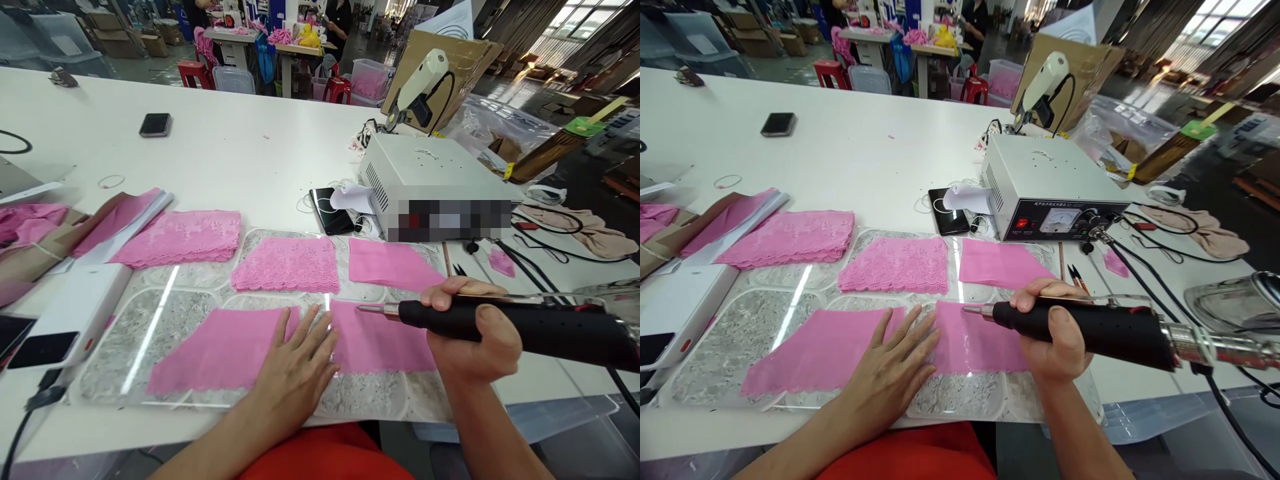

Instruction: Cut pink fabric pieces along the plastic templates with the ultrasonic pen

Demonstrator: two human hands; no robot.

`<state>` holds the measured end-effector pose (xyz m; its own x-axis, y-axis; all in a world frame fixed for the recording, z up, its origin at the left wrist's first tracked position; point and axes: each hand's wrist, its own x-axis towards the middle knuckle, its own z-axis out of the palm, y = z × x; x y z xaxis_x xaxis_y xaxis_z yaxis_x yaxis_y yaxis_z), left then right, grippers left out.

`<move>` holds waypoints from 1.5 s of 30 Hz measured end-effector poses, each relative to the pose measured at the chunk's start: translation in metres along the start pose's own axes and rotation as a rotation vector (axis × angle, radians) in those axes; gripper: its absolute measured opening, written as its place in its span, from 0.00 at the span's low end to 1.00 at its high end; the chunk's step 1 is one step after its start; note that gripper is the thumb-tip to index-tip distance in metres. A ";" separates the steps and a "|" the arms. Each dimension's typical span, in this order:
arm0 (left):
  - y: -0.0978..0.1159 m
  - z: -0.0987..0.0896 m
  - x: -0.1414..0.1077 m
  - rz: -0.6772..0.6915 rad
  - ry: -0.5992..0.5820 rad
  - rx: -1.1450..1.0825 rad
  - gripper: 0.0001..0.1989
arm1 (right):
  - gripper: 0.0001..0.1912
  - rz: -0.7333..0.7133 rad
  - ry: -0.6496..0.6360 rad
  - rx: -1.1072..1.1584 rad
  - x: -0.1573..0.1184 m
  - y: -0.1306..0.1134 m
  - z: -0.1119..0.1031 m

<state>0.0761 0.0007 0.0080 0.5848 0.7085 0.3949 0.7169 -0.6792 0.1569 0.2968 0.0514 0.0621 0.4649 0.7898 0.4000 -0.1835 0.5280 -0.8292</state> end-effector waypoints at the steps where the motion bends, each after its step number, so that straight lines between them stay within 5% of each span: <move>1: -0.001 -0.004 -0.003 0.016 0.004 -0.019 0.15 | 0.06 0.013 -0.002 0.008 -0.002 -0.002 0.001; 6: -0.003 -0.015 -0.019 0.094 0.006 -0.116 0.14 | 0.08 0.102 -0.074 0.048 -0.017 -0.004 0.010; 18: 0.001 -0.007 -0.021 0.125 -0.133 -0.159 0.15 | 0.07 0.093 -0.109 0.066 -0.023 0.006 0.017; 45: -0.002 -0.010 -0.024 0.197 -0.063 -0.189 0.13 | 0.08 0.165 -0.238 0.090 -0.037 -0.012 -0.001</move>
<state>0.0563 -0.0168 0.0076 0.7329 0.5655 0.3782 0.5066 -0.8247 0.2513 0.2820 0.0157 0.0566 0.2079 0.9127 0.3519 -0.3208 0.4035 -0.8569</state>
